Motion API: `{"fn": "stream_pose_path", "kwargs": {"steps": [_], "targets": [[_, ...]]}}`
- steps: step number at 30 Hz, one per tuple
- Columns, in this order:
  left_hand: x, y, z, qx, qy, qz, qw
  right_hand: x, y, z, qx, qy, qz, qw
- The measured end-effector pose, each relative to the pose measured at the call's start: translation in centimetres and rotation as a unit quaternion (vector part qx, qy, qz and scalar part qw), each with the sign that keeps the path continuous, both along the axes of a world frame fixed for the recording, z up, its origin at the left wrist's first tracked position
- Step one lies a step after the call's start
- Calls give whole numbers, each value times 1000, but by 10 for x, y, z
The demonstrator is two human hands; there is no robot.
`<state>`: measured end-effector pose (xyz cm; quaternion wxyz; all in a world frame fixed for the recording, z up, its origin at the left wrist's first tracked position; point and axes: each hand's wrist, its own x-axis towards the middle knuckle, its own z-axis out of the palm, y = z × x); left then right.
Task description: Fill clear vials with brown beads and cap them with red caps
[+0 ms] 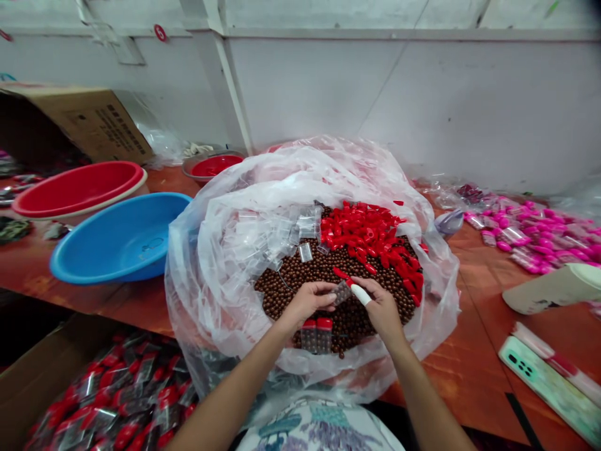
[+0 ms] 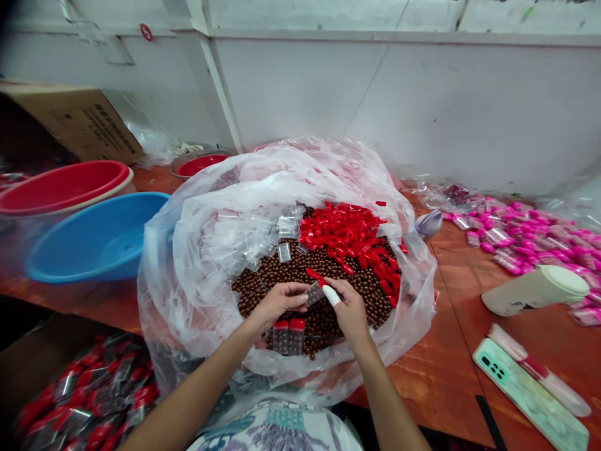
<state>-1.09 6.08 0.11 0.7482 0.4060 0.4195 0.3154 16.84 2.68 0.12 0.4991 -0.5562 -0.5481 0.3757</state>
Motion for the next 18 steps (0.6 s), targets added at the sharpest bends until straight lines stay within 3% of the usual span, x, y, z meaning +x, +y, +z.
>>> {"fn": "stream_pose_path", "kwargs": {"steps": [7,13,18], "targets": [[6,-14,1,10,-5,25,1000,-9,-14,-1,46,-47,-22,998],[10,-24,3,22,-2,24,999,-7,-18,6,16,-13,-36,999],[11,-32,8,-11,7,35,999,-7,-23,3,15,-5,-36,999]]}}
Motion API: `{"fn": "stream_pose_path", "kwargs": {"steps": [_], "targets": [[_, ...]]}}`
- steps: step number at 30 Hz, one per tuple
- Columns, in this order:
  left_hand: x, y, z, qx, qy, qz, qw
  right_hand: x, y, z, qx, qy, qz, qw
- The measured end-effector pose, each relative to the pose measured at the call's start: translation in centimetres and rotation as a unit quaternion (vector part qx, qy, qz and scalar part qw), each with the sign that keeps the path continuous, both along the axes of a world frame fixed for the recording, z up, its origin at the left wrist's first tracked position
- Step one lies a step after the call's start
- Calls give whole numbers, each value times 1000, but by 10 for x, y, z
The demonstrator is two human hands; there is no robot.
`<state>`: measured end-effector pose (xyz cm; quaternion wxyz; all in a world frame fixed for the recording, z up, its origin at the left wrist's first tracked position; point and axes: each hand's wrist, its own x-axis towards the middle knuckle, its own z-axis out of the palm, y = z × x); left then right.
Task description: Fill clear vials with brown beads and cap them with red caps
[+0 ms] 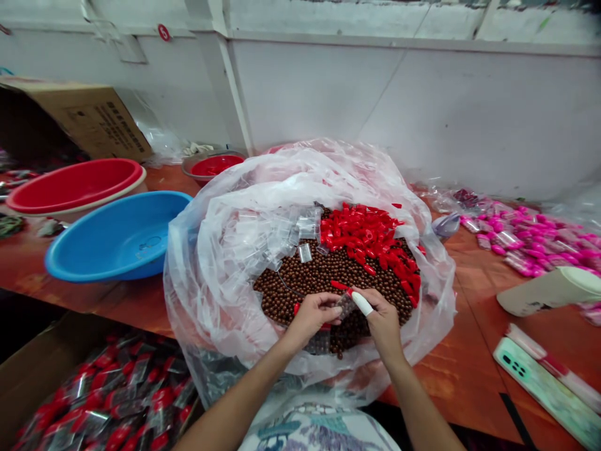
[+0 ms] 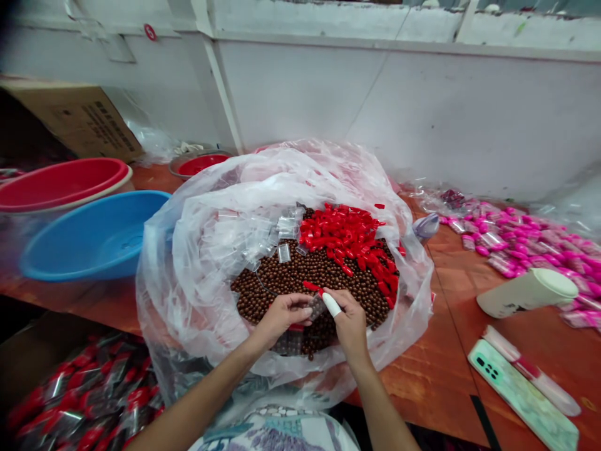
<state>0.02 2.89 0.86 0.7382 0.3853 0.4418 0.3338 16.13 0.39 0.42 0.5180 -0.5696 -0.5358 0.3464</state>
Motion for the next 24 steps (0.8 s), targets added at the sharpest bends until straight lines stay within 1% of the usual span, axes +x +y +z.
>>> {"fn": "stream_pose_path", "kwargs": {"steps": [2,5,7,8,10,12,15,18,20,22,24], "targets": [[0,-3,2,-16,-11,20,1000,-1,-3,0,27,-23,8,999],[0,-7,1,-38,-32,41,998,0,-7,3,56,-56,43,996],[-1,-7,-2,-38,-43,39,998,1,-9,7,47,-53,63,996],[-1,-8,-2,-32,-47,36,998,2,-10,9,37,-42,62,996],[-1,-9,-3,-13,-47,30,998,0,-11,11,23,-17,38,999],[1,-10,-3,3,-45,28,999,-4,-13,11,31,-2,-1,1000],[4,-12,-2,7,-51,27,998,-13,-18,10,58,-12,-50,997],[4,-14,-2,3,-66,22,998,-16,-21,7,81,-39,-63,994],[3,-15,-2,-3,-70,29,997,-13,-20,5,97,-63,-42,992],[1,-14,-2,-13,-68,44,997,-7,-17,3,110,-102,10,989],[-1,-14,-3,-22,-67,54,996,-3,-14,0,122,-159,67,977]]}}
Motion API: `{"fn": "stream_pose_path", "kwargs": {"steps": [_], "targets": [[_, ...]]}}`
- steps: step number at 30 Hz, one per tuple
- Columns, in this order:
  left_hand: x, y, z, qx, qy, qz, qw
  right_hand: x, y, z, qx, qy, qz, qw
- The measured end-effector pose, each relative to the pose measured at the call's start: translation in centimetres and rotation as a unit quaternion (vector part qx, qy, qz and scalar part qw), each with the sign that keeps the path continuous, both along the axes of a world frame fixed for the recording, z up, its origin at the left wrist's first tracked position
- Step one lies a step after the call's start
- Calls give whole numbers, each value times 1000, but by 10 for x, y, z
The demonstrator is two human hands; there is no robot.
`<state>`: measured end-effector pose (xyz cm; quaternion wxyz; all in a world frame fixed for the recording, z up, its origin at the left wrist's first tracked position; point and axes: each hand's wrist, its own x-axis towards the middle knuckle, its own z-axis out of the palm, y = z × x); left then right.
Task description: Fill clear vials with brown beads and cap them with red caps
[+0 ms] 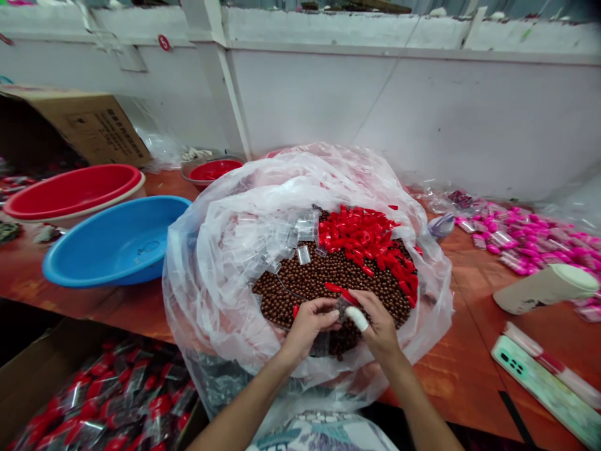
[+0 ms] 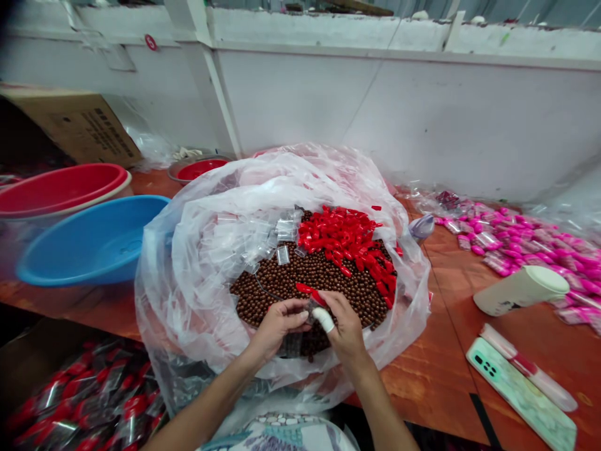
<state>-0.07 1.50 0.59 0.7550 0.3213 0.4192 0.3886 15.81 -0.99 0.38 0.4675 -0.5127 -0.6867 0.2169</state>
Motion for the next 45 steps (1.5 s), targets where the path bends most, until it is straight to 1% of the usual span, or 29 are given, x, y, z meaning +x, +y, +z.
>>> {"fn": "stream_pose_path", "kwargs": {"steps": [2,6,10,14,17,20,22,25,27,29,32,34,36,38,42,45], "targets": [[-1,0,-1,-2,1,5,1000,1,3,-4,17,-64,23,998],[-1,-1,-2,31,7,13,999,1,8,-10,56,-134,11,989],[-2,-1,2,58,5,-11,998,3,10,-11,55,-139,14,989],[-4,1,4,52,1,-26,998,4,10,-10,35,-111,9,993],[-4,2,5,22,-30,-39,999,2,8,-8,36,-104,-2,994],[-1,5,9,-42,-90,-54,994,-2,5,-6,49,-107,14,993],[3,6,13,-78,-137,-69,985,-5,1,-5,48,-110,27,992],[8,8,17,-120,-196,-110,967,-6,-4,-5,39,-129,30,990],[10,9,18,-143,-207,-116,961,-6,-5,-6,53,-155,38,986],[12,8,17,-159,-196,-100,962,-4,-5,-8,80,-170,43,981],[13,8,14,-172,-180,-79,965,-4,-5,-10,92,-165,18,982],[13,7,13,-165,-177,-73,968,-6,-5,-8,73,-175,8,982],[14,7,14,-149,-167,-66,972,-7,-5,-5,52,-198,16,979],[15,6,15,-130,-157,-63,977,-9,-4,0,46,-220,23,974],[18,4,15,-93,-160,-69,980,-9,0,7,91,-250,17,964],[19,1,14,-68,-171,-37,982,-8,3,8,136,-266,35,954]]}}
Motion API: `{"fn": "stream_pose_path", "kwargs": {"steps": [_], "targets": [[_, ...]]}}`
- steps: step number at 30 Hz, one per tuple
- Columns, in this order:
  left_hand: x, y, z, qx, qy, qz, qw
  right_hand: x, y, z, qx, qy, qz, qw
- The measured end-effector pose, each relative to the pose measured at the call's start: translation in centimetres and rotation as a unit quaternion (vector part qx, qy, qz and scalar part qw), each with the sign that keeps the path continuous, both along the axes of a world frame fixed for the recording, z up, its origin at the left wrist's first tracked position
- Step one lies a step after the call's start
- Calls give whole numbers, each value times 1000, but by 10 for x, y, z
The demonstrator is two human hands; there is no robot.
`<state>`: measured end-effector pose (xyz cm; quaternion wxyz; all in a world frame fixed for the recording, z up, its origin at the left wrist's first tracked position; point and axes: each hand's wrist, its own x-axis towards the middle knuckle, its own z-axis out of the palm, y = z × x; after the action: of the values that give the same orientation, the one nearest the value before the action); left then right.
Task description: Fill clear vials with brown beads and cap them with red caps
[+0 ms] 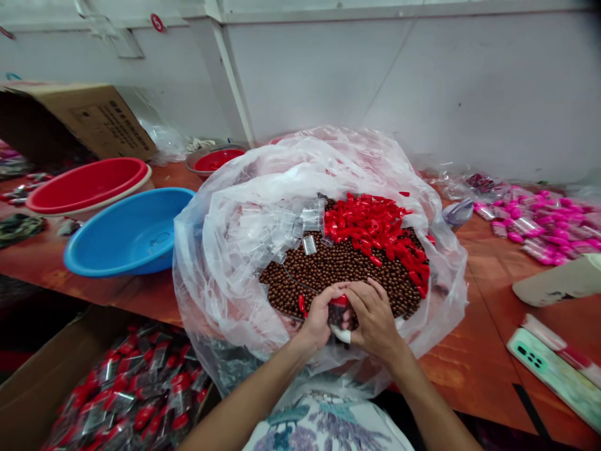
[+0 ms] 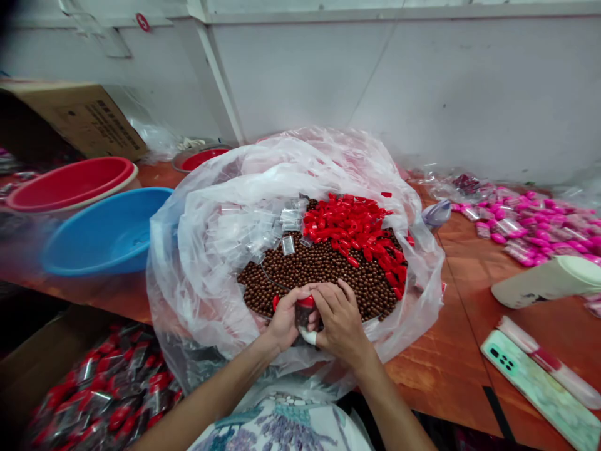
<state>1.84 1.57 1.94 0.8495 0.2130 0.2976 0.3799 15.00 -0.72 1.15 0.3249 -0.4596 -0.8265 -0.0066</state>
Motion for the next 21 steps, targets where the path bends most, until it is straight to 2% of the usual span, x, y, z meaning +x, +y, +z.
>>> {"fn": "stream_pose_path", "kwargs": {"steps": [3,8,13,16,21], "targets": [[0,-2,-2,13,2,33,999,0,1,0,9,1,9,1000],[1,-3,-4,16,38,62,997,-4,-2,1,-45,14,-14,999],[2,-2,-6,-19,73,33,997,-4,-3,-1,-67,18,1,998],[4,-3,-7,-33,89,29,995,-2,-1,-4,-56,19,5,998],[10,-14,-12,-25,117,82,989,2,0,-13,-20,5,45,999]]}}
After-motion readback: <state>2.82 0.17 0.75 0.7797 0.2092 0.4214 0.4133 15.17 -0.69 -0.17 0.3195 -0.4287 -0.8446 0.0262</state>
